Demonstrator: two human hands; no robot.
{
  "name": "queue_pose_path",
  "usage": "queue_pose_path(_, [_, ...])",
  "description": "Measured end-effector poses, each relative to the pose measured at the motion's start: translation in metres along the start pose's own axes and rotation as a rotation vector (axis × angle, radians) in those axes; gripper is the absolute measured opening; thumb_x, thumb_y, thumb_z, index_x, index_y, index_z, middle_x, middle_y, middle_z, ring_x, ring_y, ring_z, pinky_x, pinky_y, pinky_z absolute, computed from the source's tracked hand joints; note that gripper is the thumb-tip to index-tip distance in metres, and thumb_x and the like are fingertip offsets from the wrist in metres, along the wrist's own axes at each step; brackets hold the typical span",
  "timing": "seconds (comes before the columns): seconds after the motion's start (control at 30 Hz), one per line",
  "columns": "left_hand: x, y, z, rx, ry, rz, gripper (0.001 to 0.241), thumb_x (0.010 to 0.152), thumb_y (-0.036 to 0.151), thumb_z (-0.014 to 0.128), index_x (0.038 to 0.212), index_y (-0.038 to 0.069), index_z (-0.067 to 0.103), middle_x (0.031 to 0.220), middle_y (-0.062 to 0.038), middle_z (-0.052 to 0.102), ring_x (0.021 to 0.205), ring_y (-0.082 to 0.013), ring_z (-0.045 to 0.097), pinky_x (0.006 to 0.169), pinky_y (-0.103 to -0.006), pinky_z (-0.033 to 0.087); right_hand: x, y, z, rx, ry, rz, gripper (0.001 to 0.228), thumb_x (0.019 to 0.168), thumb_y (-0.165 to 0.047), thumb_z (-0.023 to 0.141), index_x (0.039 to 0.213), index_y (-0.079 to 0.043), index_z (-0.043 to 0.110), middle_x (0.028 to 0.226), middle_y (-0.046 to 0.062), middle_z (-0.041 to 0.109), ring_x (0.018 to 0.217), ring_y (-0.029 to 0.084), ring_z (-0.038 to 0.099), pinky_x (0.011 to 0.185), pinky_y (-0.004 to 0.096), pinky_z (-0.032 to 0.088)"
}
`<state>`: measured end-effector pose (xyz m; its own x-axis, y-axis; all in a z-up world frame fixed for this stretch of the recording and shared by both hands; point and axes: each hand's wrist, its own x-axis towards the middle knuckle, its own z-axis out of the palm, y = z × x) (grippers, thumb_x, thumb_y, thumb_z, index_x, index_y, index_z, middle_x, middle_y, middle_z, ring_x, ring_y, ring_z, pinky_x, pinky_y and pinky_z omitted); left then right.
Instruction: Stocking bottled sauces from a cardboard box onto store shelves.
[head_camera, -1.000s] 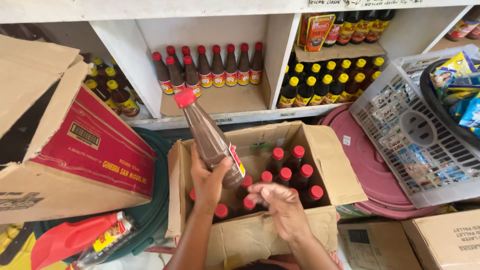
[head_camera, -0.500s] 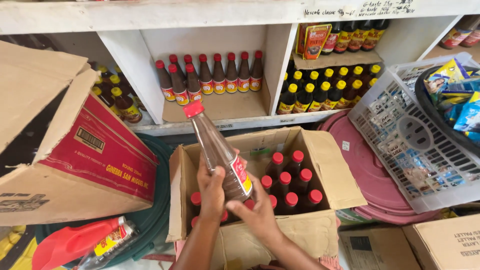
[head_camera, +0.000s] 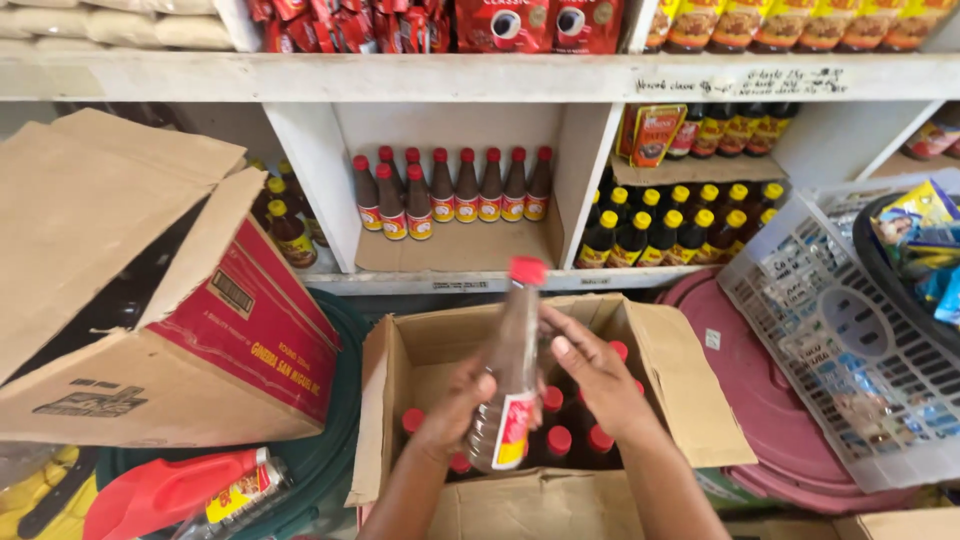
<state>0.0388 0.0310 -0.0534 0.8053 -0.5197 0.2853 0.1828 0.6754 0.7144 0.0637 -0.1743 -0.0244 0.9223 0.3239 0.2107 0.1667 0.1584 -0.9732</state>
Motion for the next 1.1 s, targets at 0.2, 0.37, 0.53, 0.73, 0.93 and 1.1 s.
queue_pose_path(0.2, [-0.003,-0.016,0.002,-0.168,-0.182,-0.114,0.074,0.096,0.050,0.074,0.138,-0.006,0.051,0.116,-0.022,0.068,0.090,-0.0288,0.073,0.082,-0.0425,0.061,0.007,-0.015,-0.012,0.100,-0.129,0.036,0.055,0.100,-0.036,0.061,0.140,0.001,0.058,0.123,0.016,0.073,0.119,0.023,0.066,0.107,0.039,0.049])
queue_pose_path(0.37, [0.004,-0.027,0.000,-0.053,-0.086,-0.101,0.077,0.096,0.052,0.073,0.144,-0.003,0.050,0.119,-0.021,0.069,0.095,-0.0277,0.073,0.086,-0.0417,0.061,0.009,-0.036,-0.018,0.072,-0.131,-0.031,0.046,0.101,-0.032,0.061,0.133,0.000,0.060,0.118,0.011,0.072,0.111,0.022,0.067,0.102,0.039,0.050])
queue_pose_path(0.53, [0.007,-0.057,-0.039,0.156,0.025,-0.053,0.068,0.106,0.036,0.072,0.155,-0.004,0.048,0.140,-0.012,0.062,0.128,-0.0205,0.061,0.112,-0.0388,0.050,0.022,-0.070,-0.013,-0.168,-0.001,-0.091,0.035,0.103,-0.026,0.057,0.127,-0.001,0.063,0.113,0.006,0.070,0.107,0.015,0.063,0.099,0.034,0.049])
queue_pose_path(0.73, [0.007,-0.030,-0.023,0.047,0.284,-0.172,0.063,0.095,0.025,0.071,0.148,0.001,0.044,0.137,-0.010,0.060,0.126,-0.0250,0.061,0.108,-0.0445,0.052,0.031,-0.071,0.002,-0.388,0.032,-0.270,0.034,0.101,-0.025,0.063,0.126,-0.002,0.060,0.110,0.003,0.069,0.103,0.010,0.063,0.093,0.029,0.051])
queue_pose_path(0.93, [0.003,-0.022,-0.031,0.249,0.360,-0.086,0.056,0.095,0.015,0.072,0.144,0.006,0.046,0.136,-0.010,0.058,0.122,-0.0220,0.062,0.095,-0.0425,0.055,0.040,-0.064,0.011,-0.348,0.036,-0.275,0.033,0.103,-0.026,0.063,0.123,-0.001,0.060,0.114,0.005,0.070,0.105,0.011,0.062,0.096,0.029,0.050])
queue_pose_path(1.1, [0.001,-0.039,-0.050,-0.179,0.250,0.088,0.043,0.102,0.022,0.069,0.139,0.005,0.056,0.132,-0.004,0.065,0.121,-0.0166,0.064,0.107,-0.0389,0.052,0.037,-0.071,0.021,-0.220,0.006,-0.200,0.036,0.099,-0.027,0.065,0.124,-0.002,0.060,0.113,0.003,0.071,0.104,0.011,0.065,0.095,0.030,0.052])
